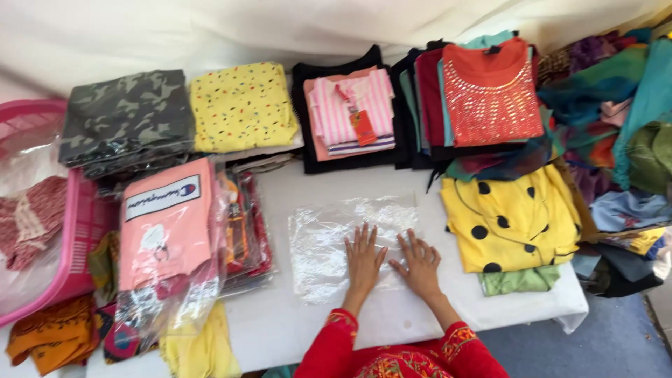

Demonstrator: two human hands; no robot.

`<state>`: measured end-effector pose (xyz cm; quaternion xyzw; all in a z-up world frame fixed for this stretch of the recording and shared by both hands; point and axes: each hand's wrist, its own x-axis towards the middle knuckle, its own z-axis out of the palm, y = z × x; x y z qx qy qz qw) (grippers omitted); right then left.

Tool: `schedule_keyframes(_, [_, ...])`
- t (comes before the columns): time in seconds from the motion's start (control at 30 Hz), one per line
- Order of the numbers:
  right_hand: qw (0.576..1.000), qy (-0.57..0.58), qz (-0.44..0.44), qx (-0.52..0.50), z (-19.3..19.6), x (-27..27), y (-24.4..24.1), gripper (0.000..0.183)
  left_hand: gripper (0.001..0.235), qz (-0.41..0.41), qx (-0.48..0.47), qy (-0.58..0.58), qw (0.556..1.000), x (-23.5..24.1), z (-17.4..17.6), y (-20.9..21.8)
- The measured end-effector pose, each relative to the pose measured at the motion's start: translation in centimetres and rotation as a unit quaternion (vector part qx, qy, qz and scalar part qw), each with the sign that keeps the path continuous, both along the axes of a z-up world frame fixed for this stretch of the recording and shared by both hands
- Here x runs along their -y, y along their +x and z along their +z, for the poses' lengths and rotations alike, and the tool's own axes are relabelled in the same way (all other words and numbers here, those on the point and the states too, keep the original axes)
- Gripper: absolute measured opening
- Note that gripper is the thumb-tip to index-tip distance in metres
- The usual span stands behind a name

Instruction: The person folds various shirts and places them into clear plastic bags on a white table. They handle multiple items including a pink striped shirt, a peach Champion sweatshirt, and a red embellished top, stacking the packaged items as they work.

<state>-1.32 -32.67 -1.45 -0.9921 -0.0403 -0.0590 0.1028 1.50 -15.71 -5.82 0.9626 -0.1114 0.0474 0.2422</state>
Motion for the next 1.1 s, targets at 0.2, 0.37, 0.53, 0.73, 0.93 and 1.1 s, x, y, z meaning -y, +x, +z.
schedule_keyframes(0.2, [0.932,0.360,-0.034,0.010,3.9,8.3,6.0,0.045,0.081,0.079,0.064,0.057,0.993,4.9,2.5,-0.3])
schedule_keyframes(0.37, [0.964,0.164,-0.023,0.208,13.3,15.9,15.5,0.037,0.083,0.084,0.010,0.084,0.993,5.5,3.0,0.2])
schedule_keyframes(0.53, [0.977,-0.001,0.048,0.206,16.9,18.1,21.0,0.064,0.083,0.087,-0.142,0.106,0.980,5.8,3.4,1.2])
schedule_keyframes(0.73, [0.970,-0.061,0.110,0.208,14.7,20.3,24.2,0.065,0.077,0.109,-0.008,0.113,0.988,5.7,1.9,0.7])
schedule_keyframes(0.93, [0.980,0.014,0.074,0.187,14.8,18.8,24.7,0.051,0.073,0.110,0.016,0.108,0.988,5.7,0.8,0.7])
schedule_keyframes(1.1, [0.951,-0.041,0.043,0.305,15.9,14.5,24.5,0.049,0.072,0.100,0.042,0.130,0.986,5.7,0.6,0.5])
